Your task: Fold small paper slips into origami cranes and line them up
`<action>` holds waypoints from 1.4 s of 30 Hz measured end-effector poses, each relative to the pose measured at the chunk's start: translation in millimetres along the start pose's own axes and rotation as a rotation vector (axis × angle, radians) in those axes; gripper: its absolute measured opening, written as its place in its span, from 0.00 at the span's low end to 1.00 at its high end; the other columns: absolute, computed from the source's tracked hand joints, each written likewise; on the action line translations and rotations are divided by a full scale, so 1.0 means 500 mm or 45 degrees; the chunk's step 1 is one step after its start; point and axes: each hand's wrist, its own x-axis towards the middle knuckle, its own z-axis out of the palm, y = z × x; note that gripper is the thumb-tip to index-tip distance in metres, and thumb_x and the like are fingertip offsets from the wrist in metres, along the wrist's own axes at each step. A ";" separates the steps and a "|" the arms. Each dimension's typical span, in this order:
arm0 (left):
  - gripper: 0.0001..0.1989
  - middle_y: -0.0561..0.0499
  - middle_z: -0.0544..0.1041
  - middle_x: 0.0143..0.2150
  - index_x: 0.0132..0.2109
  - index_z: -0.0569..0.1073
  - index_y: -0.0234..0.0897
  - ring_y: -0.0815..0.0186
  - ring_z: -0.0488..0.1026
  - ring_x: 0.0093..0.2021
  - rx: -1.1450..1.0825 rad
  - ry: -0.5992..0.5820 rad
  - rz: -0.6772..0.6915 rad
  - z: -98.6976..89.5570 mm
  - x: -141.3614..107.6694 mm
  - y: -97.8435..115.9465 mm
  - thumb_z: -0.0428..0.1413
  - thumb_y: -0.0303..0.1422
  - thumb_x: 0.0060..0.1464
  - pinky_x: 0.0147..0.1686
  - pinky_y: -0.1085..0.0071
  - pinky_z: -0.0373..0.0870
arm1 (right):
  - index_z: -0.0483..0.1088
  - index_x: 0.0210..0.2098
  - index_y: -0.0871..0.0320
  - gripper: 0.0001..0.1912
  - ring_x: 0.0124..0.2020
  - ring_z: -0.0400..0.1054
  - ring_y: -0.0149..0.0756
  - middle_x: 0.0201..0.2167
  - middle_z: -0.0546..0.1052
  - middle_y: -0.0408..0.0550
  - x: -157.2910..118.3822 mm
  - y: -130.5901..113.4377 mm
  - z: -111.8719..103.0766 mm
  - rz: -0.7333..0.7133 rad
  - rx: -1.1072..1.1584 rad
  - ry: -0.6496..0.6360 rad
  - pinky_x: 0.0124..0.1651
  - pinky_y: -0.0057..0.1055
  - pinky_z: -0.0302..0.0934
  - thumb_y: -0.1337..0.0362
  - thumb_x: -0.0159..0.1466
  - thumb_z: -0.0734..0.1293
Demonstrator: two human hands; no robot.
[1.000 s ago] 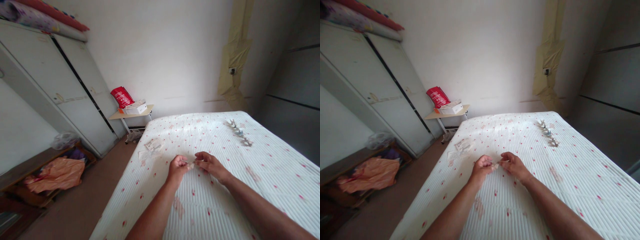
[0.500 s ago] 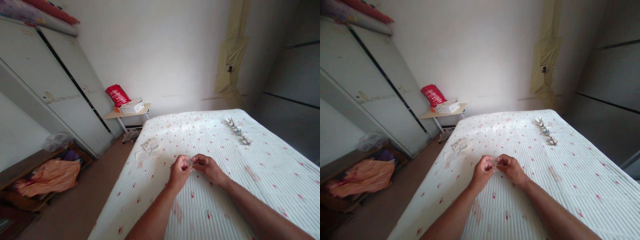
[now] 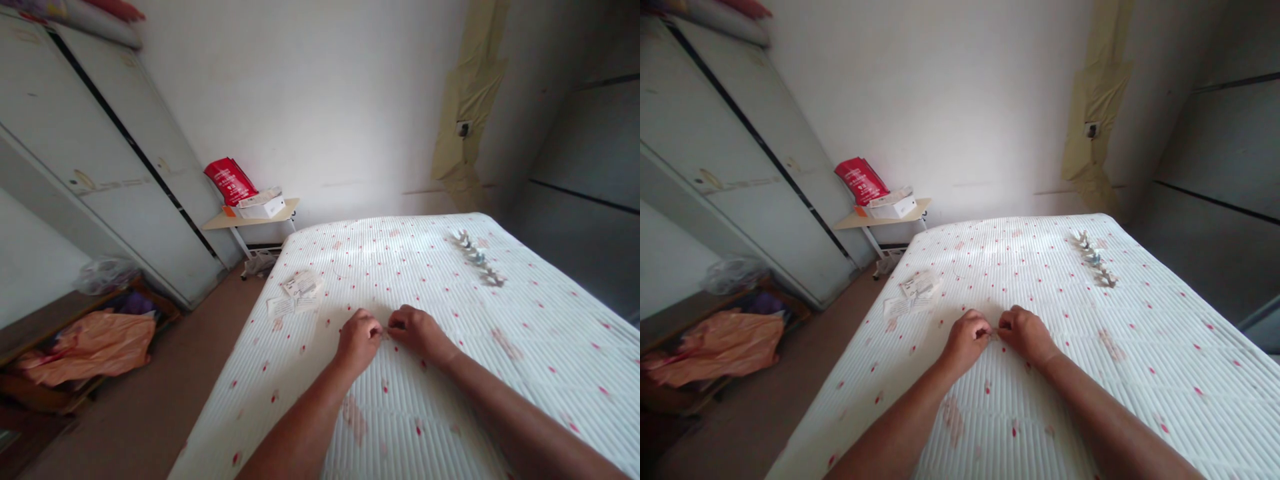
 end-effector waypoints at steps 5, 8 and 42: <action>0.11 0.50 0.69 0.34 0.29 0.75 0.38 0.66 0.67 0.35 0.059 -0.077 0.109 -0.002 -0.012 -0.010 0.50 0.20 0.43 0.36 0.72 0.62 | 0.72 0.32 0.55 0.06 0.30 0.65 0.32 0.35 0.69 0.47 -0.014 0.014 -0.009 -0.204 0.005 -0.008 0.32 0.27 0.58 0.66 0.57 0.63; 0.11 0.50 0.69 0.34 0.29 0.75 0.38 0.67 0.68 0.35 0.077 -0.082 0.115 -0.002 -0.014 -0.015 0.52 0.20 0.42 0.36 0.72 0.63 | 0.73 0.32 0.54 0.09 0.34 0.66 0.33 0.36 0.68 0.48 -0.024 0.019 -0.019 -0.393 -0.014 -0.126 0.35 0.27 0.59 0.66 0.60 0.60; 0.09 0.52 0.68 0.34 0.30 0.73 0.36 0.70 0.67 0.35 0.523 -0.085 0.045 0.016 -0.021 -0.002 0.49 0.22 0.48 0.36 0.75 0.64 | 0.76 0.25 0.59 0.08 0.28 0.70 0.33 0.25 0.77 0.47 0.043 -0.016 -0.009 0.220 -0.292 -0.350 0.29 0.23 0.55 0.68 0.50 0.64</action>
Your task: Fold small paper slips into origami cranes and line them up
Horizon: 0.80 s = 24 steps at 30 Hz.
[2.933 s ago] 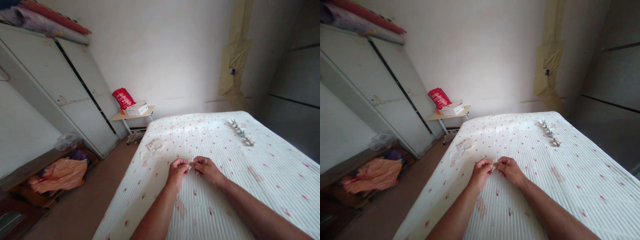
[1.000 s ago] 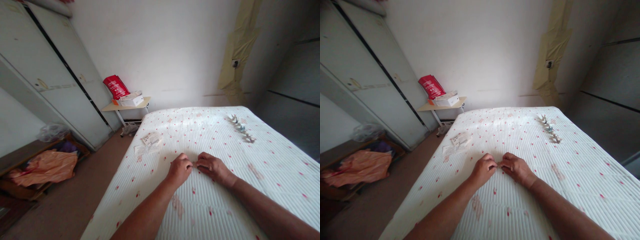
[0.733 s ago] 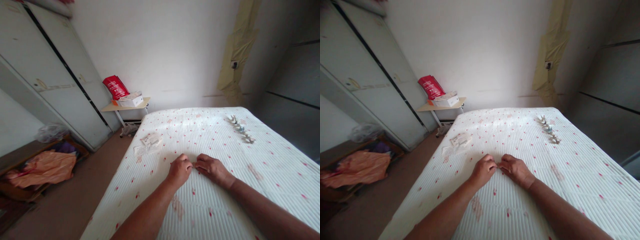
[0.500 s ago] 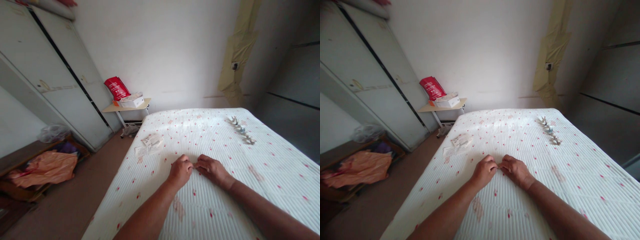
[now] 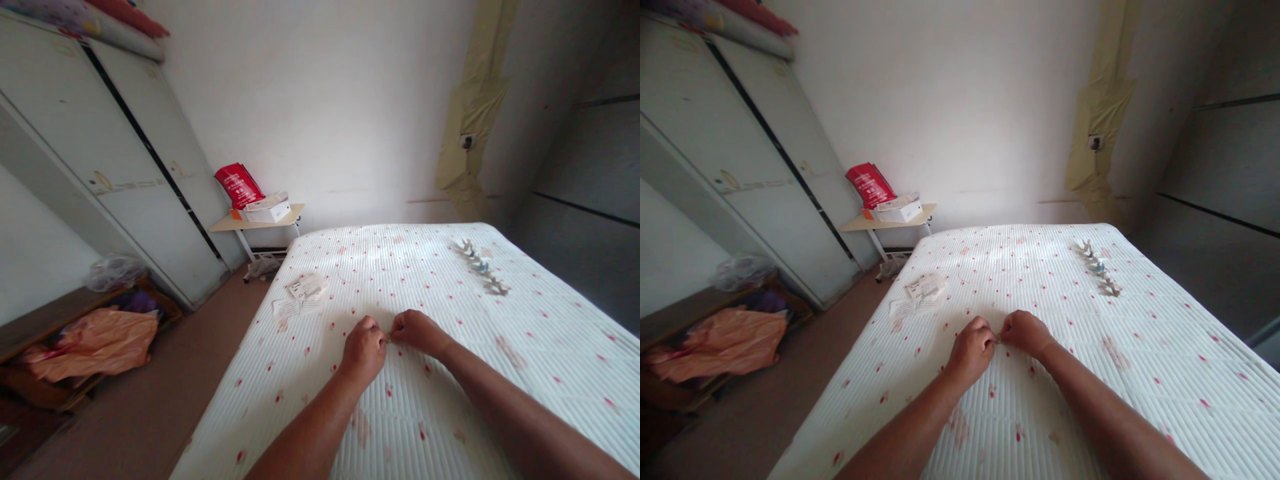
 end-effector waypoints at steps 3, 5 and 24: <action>0.08 0.52 0.68 0.34 0.29 0.73 0.36 0.70 0.67 0.35 0.006 0.013 0.008 0.000 -0.002 0.000 0.50 0.23 0.49 0.37 0.74 0.64 | 0.76 0.25 0.59 0.08 0.28 0.70 0.34 0.24 0.78 0.48 0.003 -0.002 0.001 0.032 -0.003 0.003 0.29 0.23 0.55 0.68 0.49 0.64; 0.08 0.51 0.68 0.34 0.30 0.73 0.36 0.69 0.67 0.36 0.005 0.018 0.011 0.001 -0.003 0.000 0.50 0.23 0.49 0.37 0.74 0.64 | 0.76 0.25 0.59 0.08 0.28 0.70 0.34 0.24 0.78 0.48 0.003 -0.003 0.001 0.046 -0.006 0.009 0.28 0.24 0.55 0.67 0.49 0.65; 0.11 0.48 0.68 0.35 0.37 0.73 0.36 0.63 0.63 0.37 0.364 -0.016 0.213 -0.005 -0.036 0.015 0.46 0.24 0.55 0.37 0.68 0.62 | 0.75 0.24 0.58 0.05 0.27 0.69 0.33 0.22 0.76 0.44 0.013 -0.003 -0.005 0.086 0.000 -0.015 0.24 0.23 0.53 0.67 0.45 0.68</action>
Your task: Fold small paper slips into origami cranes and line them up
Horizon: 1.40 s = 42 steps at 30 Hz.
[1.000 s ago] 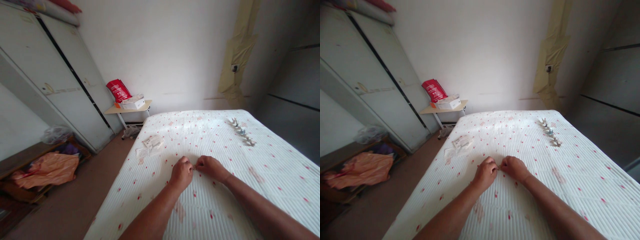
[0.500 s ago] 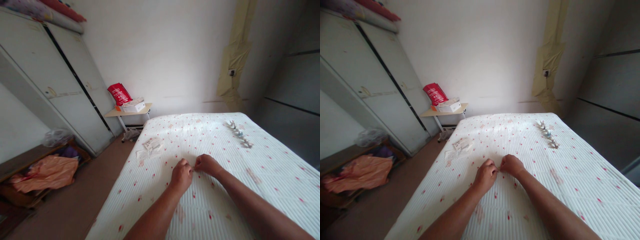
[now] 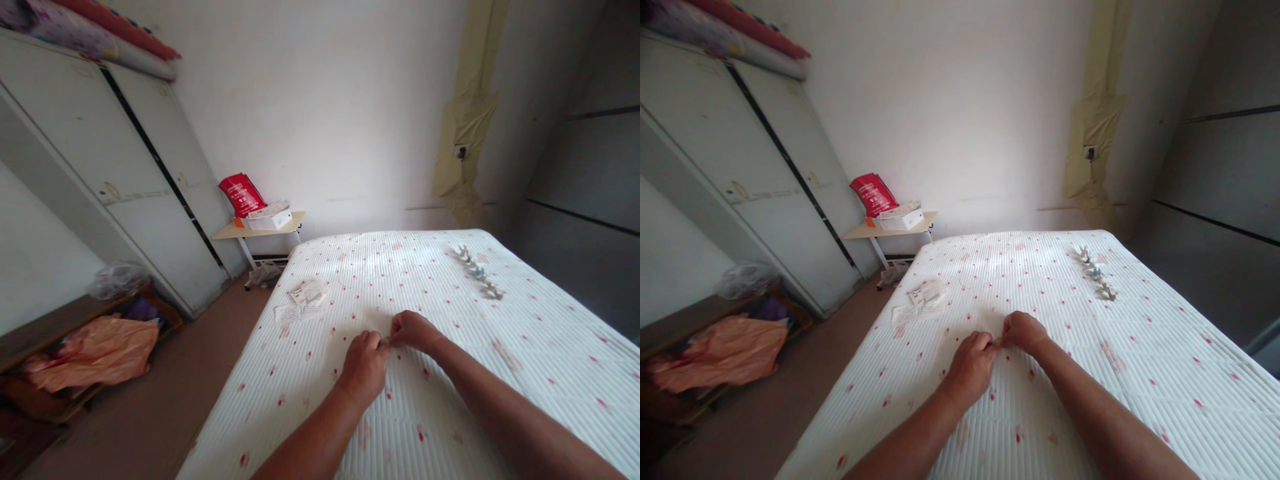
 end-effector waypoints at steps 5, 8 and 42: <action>0.09 0.47 0.69 0.35 0.37 0.72 0.35 0.61 0.63 0.38 0.069 -0.032 0.001 0.000 0.002 0.008 0.47 0.24 0.55 0.36 0.66 0.62 | 0.75 0.25 0.58 0.07 0.27 0.69 0.33 0.23 0.76 0.45 -0.002 0.002 0.003 -0.025 -0.008 0.027 0.26 0.24 0.53 0.68 0.46 0.66; 0.09 0.47 0.69 0.35 0.38 0.72 0.35 0.61 0.63 0.38 0.083 -0.040 0.001 -0.004 0.002 0.009 0.47 0.24 0.54 0.36 0.66 0.62 | 0.75 0.25 0.58 0.07 0.27 0.69 0.33 0.24 0.76 0.45 -0.001 0.005 0.006 -0.036 -0.004 0.030 0.26 0.24 0.53 0.68 0.46 0.66; 0.08 0.48 0.71 0.36 0.35 0.75 0.39 0.61 0.64 0.41 -0.091 -0.025 -0.254 -0.032 0.009 0.024 0.53 0.28 0.48 0.39 0.66 0.60 | 0.74 0.25 0.59 0.07 0.28 0.68 0.32 0.25 0.76 0.44 -0.010 0.012 0.008 -0.122 0.038 0.046 0.28 0.23 0.54 0.69 0.48 0.64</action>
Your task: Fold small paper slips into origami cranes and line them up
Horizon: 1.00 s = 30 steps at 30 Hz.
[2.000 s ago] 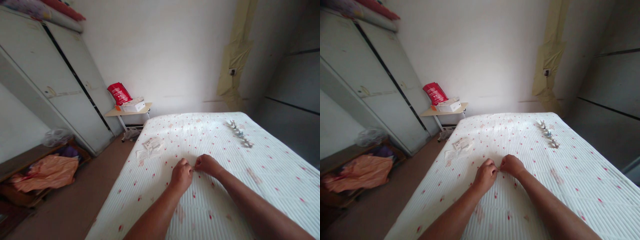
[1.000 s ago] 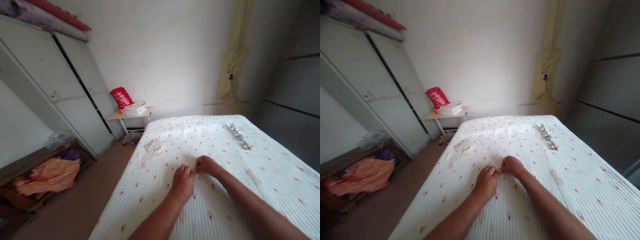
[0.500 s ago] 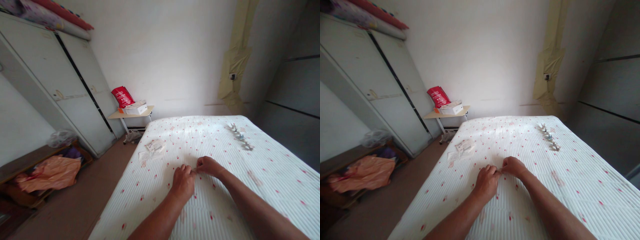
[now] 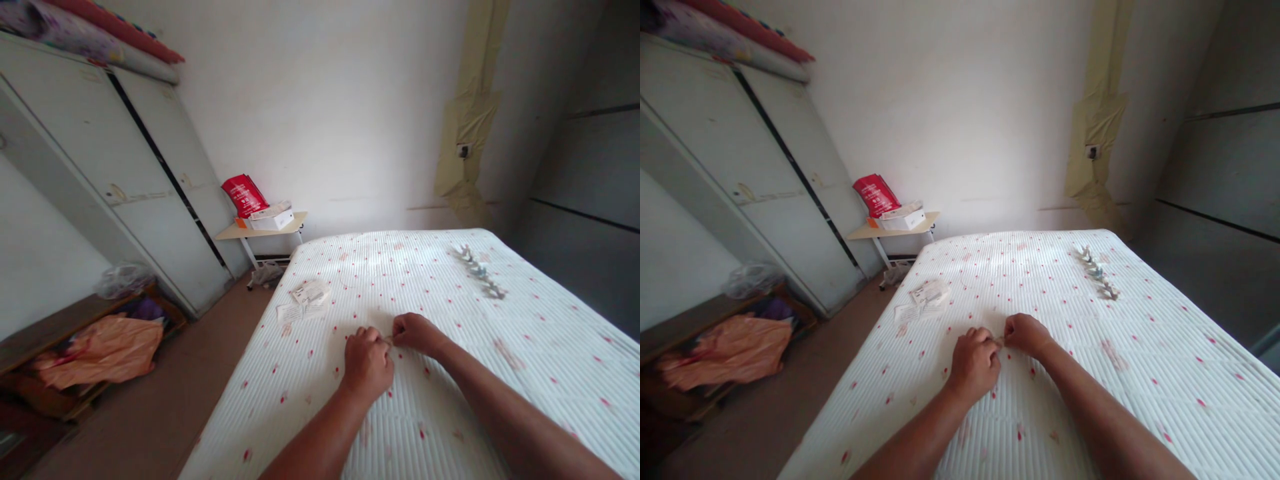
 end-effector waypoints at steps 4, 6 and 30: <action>0.06 0.50 0.72 0.34 0.28 0.76 0.40 0.63 0.66 0.39 -0.048 0.015 -0.239 0.017 0.031 -0.004 0.54 0.32 0.47 0.38 0.66 0.59 | 0.74 0.24 0.59 0.07 0.28 0.68 0.32 0.24 0.76 0.44 0.002 0.001 0.001 0.002 0.004 -0.005 0.28 0.23 0.54 0.70 0.47 0.64; 0.05 0.51 0.72 0.33 0.26 0.75 0.39 0.62 0.66 0.39 -0.056 0.027 -0.331 0.021 0.044 -0.004 0.55 0.32 0.46 0.38 0.65 0.59 | 0.74 0.24 0.59 0.07 0.27 0.68 0.32 0.24 0.75 0.44 0.002 0.001 0.001 -0.002 0.002 -0.001 0.28 0.23 0.54 0.70 0.47 0.64; 0.05 0.54 0.74 0.38 0.30 0.76 0.44 0.65 0.67 0.44 -0.108 -0.104 -0.474 0.006 0.051 -0.003 0.55 0.31 0.47 0.42 0.69 0.58 | 0.74 0.24 0.59 0.06 0.26 0.67 0.31 0.23 0.75 0.44 0.002 0.001 0.000 -0.024 0.001 -0.005 0.25 0.23 0.52 0.69 0.47 0.64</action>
